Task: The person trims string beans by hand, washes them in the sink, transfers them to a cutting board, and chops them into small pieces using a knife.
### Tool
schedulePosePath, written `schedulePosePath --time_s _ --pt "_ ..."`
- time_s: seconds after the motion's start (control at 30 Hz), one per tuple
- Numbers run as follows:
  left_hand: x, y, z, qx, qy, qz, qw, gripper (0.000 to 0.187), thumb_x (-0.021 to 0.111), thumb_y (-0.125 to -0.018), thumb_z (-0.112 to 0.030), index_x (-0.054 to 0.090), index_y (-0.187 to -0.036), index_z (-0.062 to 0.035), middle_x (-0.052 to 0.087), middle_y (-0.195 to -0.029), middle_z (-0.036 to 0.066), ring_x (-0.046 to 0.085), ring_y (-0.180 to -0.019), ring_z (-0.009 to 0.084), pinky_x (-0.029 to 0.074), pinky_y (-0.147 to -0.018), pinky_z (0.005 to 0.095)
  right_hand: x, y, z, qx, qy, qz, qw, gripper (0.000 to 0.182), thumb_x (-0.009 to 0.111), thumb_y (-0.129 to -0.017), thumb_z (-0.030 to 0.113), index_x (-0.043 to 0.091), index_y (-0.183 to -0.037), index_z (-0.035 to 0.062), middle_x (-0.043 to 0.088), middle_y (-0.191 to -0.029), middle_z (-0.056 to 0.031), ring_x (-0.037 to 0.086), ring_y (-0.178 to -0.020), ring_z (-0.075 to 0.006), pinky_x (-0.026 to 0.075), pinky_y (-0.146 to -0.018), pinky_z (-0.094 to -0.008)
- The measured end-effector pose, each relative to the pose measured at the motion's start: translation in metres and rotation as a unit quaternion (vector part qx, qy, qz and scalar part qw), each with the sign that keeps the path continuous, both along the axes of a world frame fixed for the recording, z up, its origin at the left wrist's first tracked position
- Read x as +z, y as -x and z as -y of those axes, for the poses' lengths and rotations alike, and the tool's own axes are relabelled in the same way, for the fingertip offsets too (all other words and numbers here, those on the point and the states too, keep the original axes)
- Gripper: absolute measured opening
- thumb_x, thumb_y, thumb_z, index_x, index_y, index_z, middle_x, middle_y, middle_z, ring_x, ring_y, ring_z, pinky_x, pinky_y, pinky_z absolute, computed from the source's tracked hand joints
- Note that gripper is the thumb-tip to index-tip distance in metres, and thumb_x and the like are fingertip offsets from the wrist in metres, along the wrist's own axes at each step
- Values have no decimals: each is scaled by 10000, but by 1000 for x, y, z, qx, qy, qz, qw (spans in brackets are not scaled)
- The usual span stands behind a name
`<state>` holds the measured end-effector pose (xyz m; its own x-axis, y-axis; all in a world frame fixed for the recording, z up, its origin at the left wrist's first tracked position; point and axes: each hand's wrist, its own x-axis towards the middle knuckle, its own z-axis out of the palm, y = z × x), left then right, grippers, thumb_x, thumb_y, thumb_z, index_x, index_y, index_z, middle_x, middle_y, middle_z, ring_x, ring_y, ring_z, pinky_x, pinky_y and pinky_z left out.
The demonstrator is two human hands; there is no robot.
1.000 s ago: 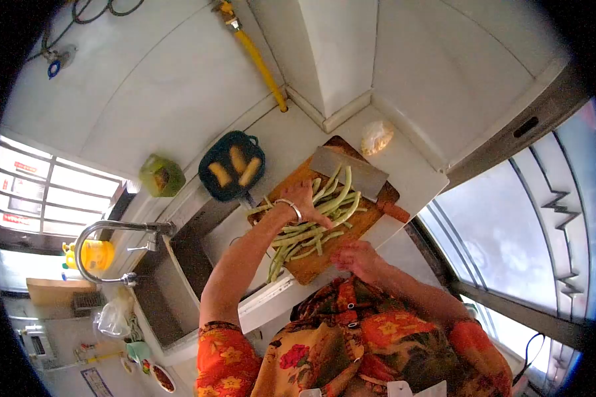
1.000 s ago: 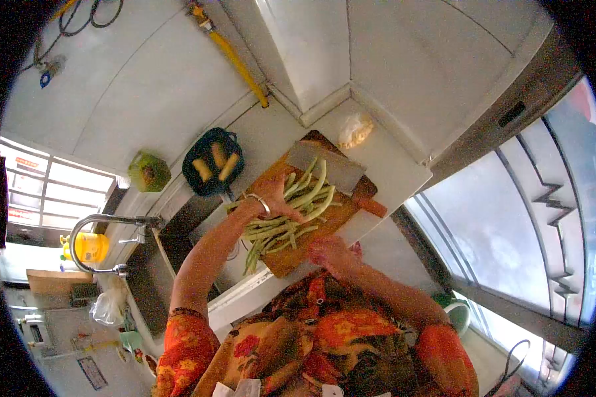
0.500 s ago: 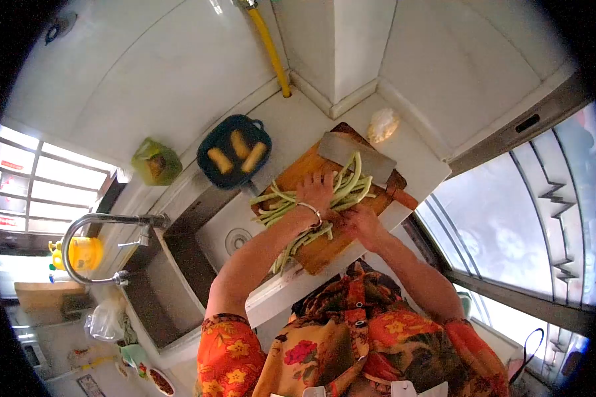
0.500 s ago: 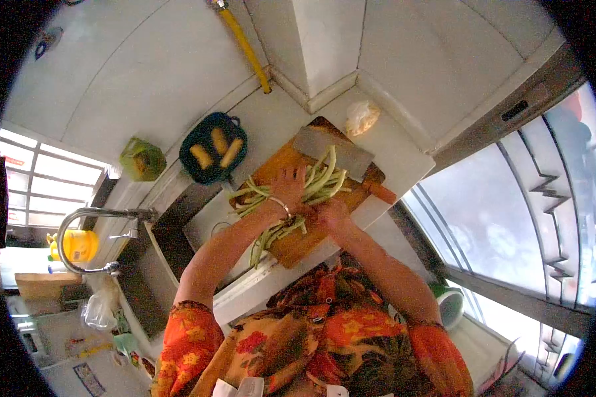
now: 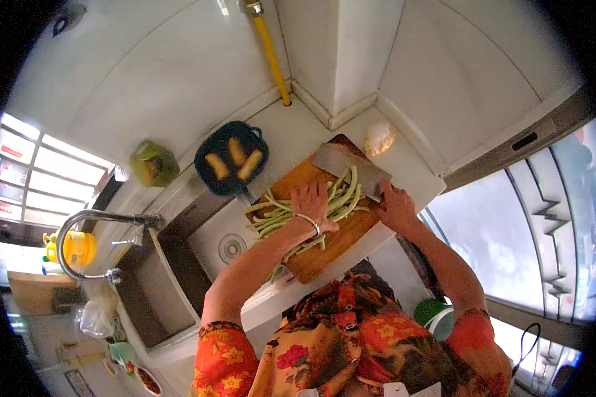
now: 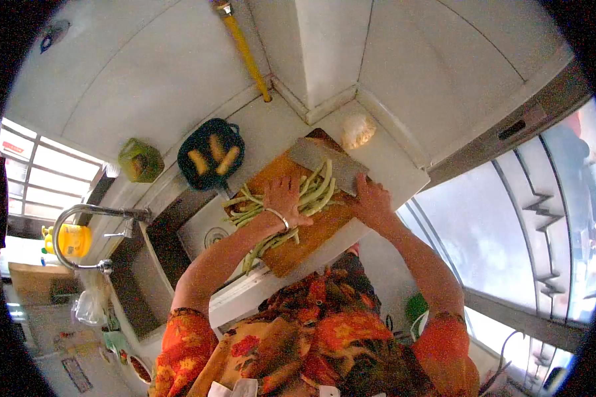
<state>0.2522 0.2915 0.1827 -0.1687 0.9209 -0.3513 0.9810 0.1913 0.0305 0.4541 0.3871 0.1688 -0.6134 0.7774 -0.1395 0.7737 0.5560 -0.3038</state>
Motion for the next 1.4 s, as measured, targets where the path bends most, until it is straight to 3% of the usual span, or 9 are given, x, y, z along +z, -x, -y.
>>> schedulePosePath --time_s 0.07,0.27,0.47,0.7,0.87,1.0,1.1,1.27,1.4 --pt "5 -2 -1 -4 29 15 999 1113 705 -543 -644 270 -1329 14 375 -1294 229 348 -1211 392 251 -1005 528 -8 4 -9 5 72 -17 997 641 632 -725 160 298 -1255 22 586 -886 -257 575 -772 -440 452 -684 -518" --pt "-9 -16 -7 50 -34 -2 998 1139 693 -493 -692 318 -1302 17 401 -1273 226 369 -1190 398 234 -998 556 0 2 -21 24 44 -26 998 756 586 -664 21 217 -1322 71 541 -902 -258 523 -873 -442 444 -740 -516" --pt "-22 -21 -4 44 -89 -4 995 936 695 -575 -600 395 -1277 -59 450 -1217 214 412 -1130 398 301 -947 538 17 -7 -35 96 -112 -20 989 713 577 -675 13 283 -1322 76 521 -1021 -213 518 -919 -391 465 -747 -480" --pt "-33 -20 -9 74 -87 -5 993 824 698 -620 -518 414 -1277 -111 474 -1199 176 432 -1102 387 331 -920 529 71 -29 -57 38 -56 -13 998 624 550 -698 61 355 -1291 57 539 -1062 -222 544 -938 -376 494 -752 -436" --pt "-33 -22 -10 109 -47 -35 992 972 705 -593 -562 299 -1361 -125 438 -1267 197 399 -1159 412 279 -974 549 63 -34 -67 97 135 -178 970 453 505 -772 109 423 -1213 44 596 -850 -254 584 -768 -427 476 -724 -489" --pt "-11 -22 -15 105 -10 -35 994 1107 682 -550 -650 204 -1399 -124 405 -1307 209 368 -1196 424 246 -998 554 40 -22 -64 133 95 -163 973 355 484 -805 129 461 -1145 29 592 -755 -256 578 -714 -438 472 -699 -509" --pt "-10 -20 -13 78 -42 -8 996 1193 642 -514 -723 165 -1405 -90 388 -1325 209 358 -1211 417 223 -1015 542 35 -13 -67 162 87 -147 972 300 486 -810 137 481 -1091 30 597 -770 -249 577 -722 -441 472 -697 -511" --pt "-15 -29 -24 88 -57 -24 994 1224 635 -490 -743 222 -1354 20 410 -1301 206 389 -1193 386 250 -1003 527 49 0 -73 184 97 35 978 342 503 -773 115 486 -1102 23 595 -845 -249 571 -796 -426 468 -742 -496" --pt "-22 -33 -29 95 -82 -5 992 1151 692 -513 -668 296 -1315 56 448 -1255 194 420 -1148 339 272 -977 500 41 -15 -83 242 143 -62 958 369 507 -747 99 493 -1107 20 593 -875 -247 571 -824 -417 463 -767 -484"
